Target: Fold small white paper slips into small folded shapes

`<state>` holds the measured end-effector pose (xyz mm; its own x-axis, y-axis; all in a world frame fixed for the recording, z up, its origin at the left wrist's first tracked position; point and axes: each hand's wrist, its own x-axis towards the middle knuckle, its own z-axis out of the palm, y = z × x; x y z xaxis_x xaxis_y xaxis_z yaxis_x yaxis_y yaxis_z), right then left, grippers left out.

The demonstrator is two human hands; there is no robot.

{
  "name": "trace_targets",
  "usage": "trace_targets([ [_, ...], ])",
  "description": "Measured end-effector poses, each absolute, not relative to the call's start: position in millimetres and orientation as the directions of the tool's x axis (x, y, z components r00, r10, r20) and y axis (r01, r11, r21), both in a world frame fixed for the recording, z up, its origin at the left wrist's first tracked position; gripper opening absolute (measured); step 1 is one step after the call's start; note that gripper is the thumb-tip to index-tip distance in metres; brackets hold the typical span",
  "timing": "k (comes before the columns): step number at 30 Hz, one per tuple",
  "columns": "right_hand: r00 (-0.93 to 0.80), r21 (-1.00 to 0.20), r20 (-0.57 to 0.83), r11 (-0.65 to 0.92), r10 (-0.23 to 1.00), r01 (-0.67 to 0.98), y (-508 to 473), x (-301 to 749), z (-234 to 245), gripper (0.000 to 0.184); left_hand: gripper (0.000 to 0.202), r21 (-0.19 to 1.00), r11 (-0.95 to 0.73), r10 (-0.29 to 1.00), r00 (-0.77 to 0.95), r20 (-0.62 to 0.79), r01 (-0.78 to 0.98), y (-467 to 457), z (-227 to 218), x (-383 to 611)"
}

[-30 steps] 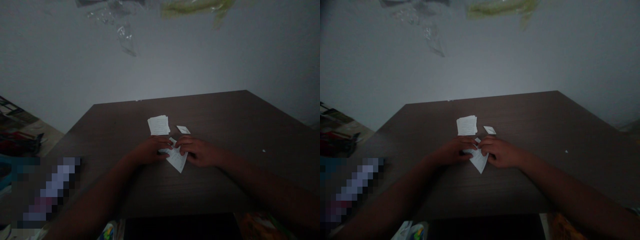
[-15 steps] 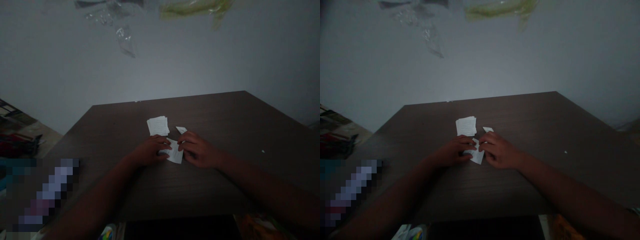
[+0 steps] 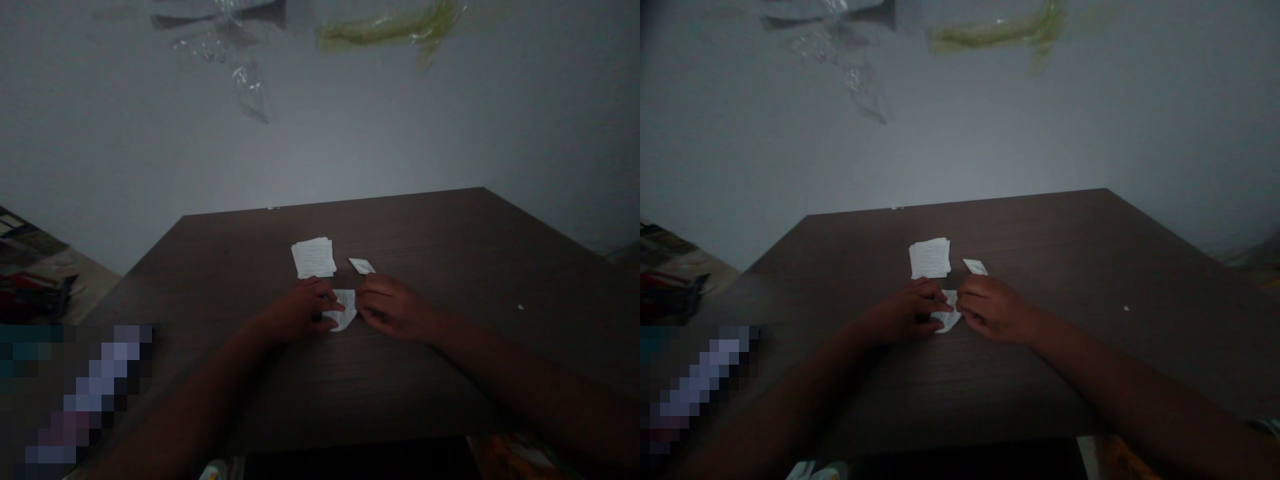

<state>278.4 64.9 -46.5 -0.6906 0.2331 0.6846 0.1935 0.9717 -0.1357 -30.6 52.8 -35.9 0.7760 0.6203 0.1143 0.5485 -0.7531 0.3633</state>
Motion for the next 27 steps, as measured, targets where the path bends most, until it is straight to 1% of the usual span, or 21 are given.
trace_targets([
  [4,-0.708,-0.079,0.659,0.960,0.253,0.269,66,281,-47,0.017,0.031,0.365,-0.745,0.630,0.768,0.109,0.559,53,-36,-30],
  [8,-0.726,-0.064,0.603,0.927,0.331,0.370,67,284,-48,0.019,0.031,0.375,-0.738,0.639,0.760,0.118,0.561,51,-33,-29],
  [11,-0.733,-0.102,0.528,0.889,0.428,0.445,68,286,-50,0.021,0.030,0.377,-0.738,0.637,0.762,0.115,0.560,51,-31,-29],
  [14,-0.729,-0.155,0.460,0.855,0.506,0.495,66,286,-50,0.018,0.030,0.370,-0.738,0.638,0.762,0.109,0.565,52,-33,-30],
  [16,-0.710,-0.182,0.452,0.835,0.541,0.520,63,286,-48,0.012,0.031,0.371,-0.735,0.640,0.761,0.105,0.567,53,-34,-30],
  [18,-0.670,-0.216,0.471,0.812,0.573,0.543,59,285,-45,0.004,0.031,0.380,-0.731,0.643,0.759,0.102,0.567,53,-35,-30],
  [19,-0.649,-0.235,0.482,0.801,0.588,0.551,57,284,-45,0.002,0.030,0.386,-0.727,0.645,0.757,0.101,0.568,53,-35,-30],
  [21,-0.621,-0.273,0.496,0.788,0.607,0.552,54,282,-44,0.010,0.030,0.396,-0.719,0.652,0.752,0.099,0.571,52,-34,-30],
  [23,-0.617,-0.299,0.493,0.785,0.614,0.542,52,280,-45,0.012,0.031,0.401,-0.713,0.656,0.749,0.092,0.575,51,-33,-30],
  [27,-0.631,-0.316,0.478,0.790,0.611,0.526,51,280,-48,0.008,0.031,0.412,-0.702,0.666,0.741,0.091,0.581,49,-31,-30],
])
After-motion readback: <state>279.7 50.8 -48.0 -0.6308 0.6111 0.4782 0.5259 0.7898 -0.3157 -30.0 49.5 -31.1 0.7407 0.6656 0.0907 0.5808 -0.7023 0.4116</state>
